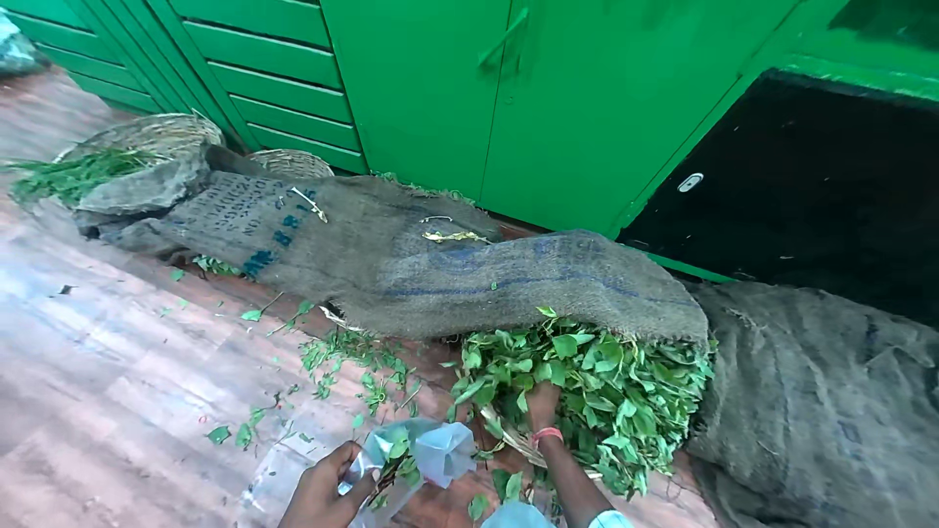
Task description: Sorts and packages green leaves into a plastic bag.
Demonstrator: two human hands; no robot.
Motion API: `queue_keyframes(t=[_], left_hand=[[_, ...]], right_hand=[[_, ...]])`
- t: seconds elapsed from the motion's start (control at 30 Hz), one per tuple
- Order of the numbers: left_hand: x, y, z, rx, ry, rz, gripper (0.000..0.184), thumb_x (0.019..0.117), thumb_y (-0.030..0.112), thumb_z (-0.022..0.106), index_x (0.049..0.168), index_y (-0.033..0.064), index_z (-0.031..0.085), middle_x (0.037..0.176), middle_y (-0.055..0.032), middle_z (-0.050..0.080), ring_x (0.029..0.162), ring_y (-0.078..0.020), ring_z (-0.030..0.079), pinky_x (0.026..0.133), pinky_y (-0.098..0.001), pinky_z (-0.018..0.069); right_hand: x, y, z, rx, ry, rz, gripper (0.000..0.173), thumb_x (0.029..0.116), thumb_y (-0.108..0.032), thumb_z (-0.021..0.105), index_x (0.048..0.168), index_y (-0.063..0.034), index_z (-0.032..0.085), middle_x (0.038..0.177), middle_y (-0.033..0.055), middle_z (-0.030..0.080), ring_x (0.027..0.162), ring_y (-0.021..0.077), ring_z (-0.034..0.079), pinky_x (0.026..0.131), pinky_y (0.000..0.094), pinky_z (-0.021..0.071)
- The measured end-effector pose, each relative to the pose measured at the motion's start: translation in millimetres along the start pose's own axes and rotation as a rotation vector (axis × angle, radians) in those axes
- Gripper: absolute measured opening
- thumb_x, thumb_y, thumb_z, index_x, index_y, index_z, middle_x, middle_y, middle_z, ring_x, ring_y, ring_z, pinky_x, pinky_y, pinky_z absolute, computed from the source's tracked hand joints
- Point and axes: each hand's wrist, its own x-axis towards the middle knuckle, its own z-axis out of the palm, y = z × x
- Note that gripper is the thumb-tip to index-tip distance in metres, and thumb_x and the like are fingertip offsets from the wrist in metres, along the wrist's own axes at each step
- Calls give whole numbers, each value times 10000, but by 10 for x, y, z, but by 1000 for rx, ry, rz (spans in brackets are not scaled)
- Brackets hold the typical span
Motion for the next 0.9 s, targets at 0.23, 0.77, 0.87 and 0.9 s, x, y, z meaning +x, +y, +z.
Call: queue_keyframes(t=[0.23, 0.77, 0.87, 0.9], left_hand=[[68, 22, -2, -9, -5, 11, 247, 908, 206, 710, 1068, 27, 651, 846, -67, 712, 764, -174, 684, 746, -417, 555], [-48, -61, -41, 12, -34, -13, 284, 921, 196, 708, 1099, -15, 644, 847, -119, 713, 773, -233, 693, 765, -477, 555], [-46, -68, -41, -14, -19, -24, 282, 921, 209, 712, 1102, 3, 646, 832, -95, 714, 755, -207, 691, 752, -452, 558], [-41, -75, -31, -15, -17, -22, 283, 918, 215, 711, 1102, 10, 646, 829, -89, 712, 752, -204, 690, 748, -448, 558]], right_hand=[[84, 101, -27, 342, 12, 107, 555, 1029, -279, 618, 1448, 67, 504, 1439, 274, 560, 1381, 374, 511, 1179, 528, 369], [206, 56, 188, 269, -34, 88, 682, 1002, -227, 643, 1512, 122, 356, 1545, 336, 400, 1474, 411, 378, 1236, 504, 295], [80, 98, -145, 4, -161, 92, 649, 1025, -450, 588, 1454, 32, 520, 1430, 280, 568, 1362, 414, 526, 1127, 602, 396], [64, 150, -274, -35, -183, 69, 700, 984, -497, 627, 1457, 9, 521, 1419, 260, 581, 1350, 406, 538, 1119, 614, 411]])
